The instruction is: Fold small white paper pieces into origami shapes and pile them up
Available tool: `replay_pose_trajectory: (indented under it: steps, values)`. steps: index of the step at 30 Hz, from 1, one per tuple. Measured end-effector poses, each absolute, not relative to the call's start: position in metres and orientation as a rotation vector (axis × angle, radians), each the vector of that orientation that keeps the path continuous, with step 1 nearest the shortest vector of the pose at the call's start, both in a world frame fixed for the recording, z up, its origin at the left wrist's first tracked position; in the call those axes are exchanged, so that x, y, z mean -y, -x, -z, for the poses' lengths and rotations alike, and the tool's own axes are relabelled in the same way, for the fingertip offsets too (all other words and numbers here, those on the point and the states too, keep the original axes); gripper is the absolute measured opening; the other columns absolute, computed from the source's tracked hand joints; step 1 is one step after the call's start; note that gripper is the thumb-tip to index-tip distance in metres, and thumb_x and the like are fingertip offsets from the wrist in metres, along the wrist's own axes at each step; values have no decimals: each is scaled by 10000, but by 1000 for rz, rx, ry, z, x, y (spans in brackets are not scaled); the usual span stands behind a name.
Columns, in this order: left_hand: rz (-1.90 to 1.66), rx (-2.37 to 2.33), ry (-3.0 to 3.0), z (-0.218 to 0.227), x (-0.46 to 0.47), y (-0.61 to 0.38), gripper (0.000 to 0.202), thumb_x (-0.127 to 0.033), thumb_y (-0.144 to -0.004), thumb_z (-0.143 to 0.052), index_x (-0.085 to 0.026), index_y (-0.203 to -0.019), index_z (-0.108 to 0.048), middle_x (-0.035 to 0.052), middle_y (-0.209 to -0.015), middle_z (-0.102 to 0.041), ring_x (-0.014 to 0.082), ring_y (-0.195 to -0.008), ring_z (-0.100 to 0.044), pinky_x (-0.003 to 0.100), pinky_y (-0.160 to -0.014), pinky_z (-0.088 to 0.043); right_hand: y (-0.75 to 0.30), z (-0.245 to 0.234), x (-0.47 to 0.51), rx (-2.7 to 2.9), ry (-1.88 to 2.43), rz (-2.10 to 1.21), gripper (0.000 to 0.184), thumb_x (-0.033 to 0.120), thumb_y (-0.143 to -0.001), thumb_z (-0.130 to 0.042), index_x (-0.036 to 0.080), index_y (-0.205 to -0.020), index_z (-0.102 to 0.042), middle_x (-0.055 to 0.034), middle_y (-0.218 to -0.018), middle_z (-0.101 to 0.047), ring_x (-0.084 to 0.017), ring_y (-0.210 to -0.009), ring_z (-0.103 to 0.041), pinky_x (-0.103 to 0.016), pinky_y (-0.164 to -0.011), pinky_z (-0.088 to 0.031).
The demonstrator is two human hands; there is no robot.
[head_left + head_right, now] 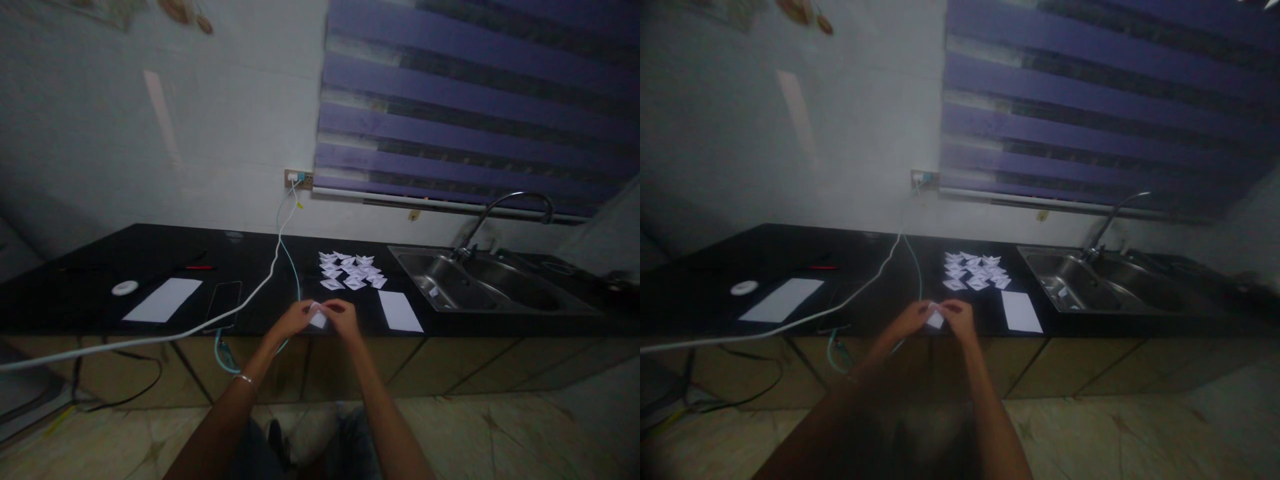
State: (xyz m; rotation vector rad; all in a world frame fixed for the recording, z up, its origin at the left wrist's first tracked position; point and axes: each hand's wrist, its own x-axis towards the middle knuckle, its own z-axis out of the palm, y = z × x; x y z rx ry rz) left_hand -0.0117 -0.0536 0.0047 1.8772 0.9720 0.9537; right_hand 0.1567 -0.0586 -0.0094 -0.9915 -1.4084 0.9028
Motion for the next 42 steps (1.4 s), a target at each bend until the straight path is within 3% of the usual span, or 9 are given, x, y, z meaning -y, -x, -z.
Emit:
replay_pose_trajectory:
  steps: [14, 23, 31, 36, 42]
  values:
    - [-1065, -966, -1816, 3, 44, 13, 435, -465, -864, -419, -97, -846, -651, 58, -768, -645, 157, -687, -552, 241, -619, -418, -156, 10, 55, 1380, 931, -1042, 330, 313, -615, -753, 190, -904, -650, -45, -868, -668, -181, -776, -611, -269, -670, -484]
    - [-1140, -983, -1790, 2, 46, 11, 404, -450, -855, -452, -118, -918, -673, 69, -865, -670, 190, -795, -571, 289, -734, -439, -149, 12, 52, 1514, 1027, -951, 283, 422, -700, -665, 163, -811, -642, 4, -687, -609, -133, -607, -540, -213, -532, -408]
    - [-1160, -966, -1668, 0, 45, 11, 363, -456, -852, -449, -142, -904, -623, 39, -861, -629, 158, -769, -543, 245, -674, -419, -152, 17, 49, 1433, 991, -1039, 290, 378, -664, -701, 171, -859, -641, -28, -777, -653, -183, -705, -609, -277, -635, -486]
    - [-1167, -950, -1658, -3, 47, 11, 376, -459, -868, -422, -165, -1044, -576, 17, -753, -602, 138, -666, -530, 229, -607, -401, -154, 11, 52, 1332, 907, -1041, 384, 325, -641, -720, 193, -985, -610, -57, -948, -657, -205, -857, -628, -315, -752, -503]
    - [-1162, -939, -1653, -8, 53, 10, 291, -448, -871, -420, -174, -895, -513, -32, -613, -526, 113, -570, -507, 214, -563, -383, -156, 9, 55, 1315, 920, -1018, 365, 324, -655, -711, 187, -976, -603, -65, -958, -651, -199, -875, -620, -306, -758, -503]
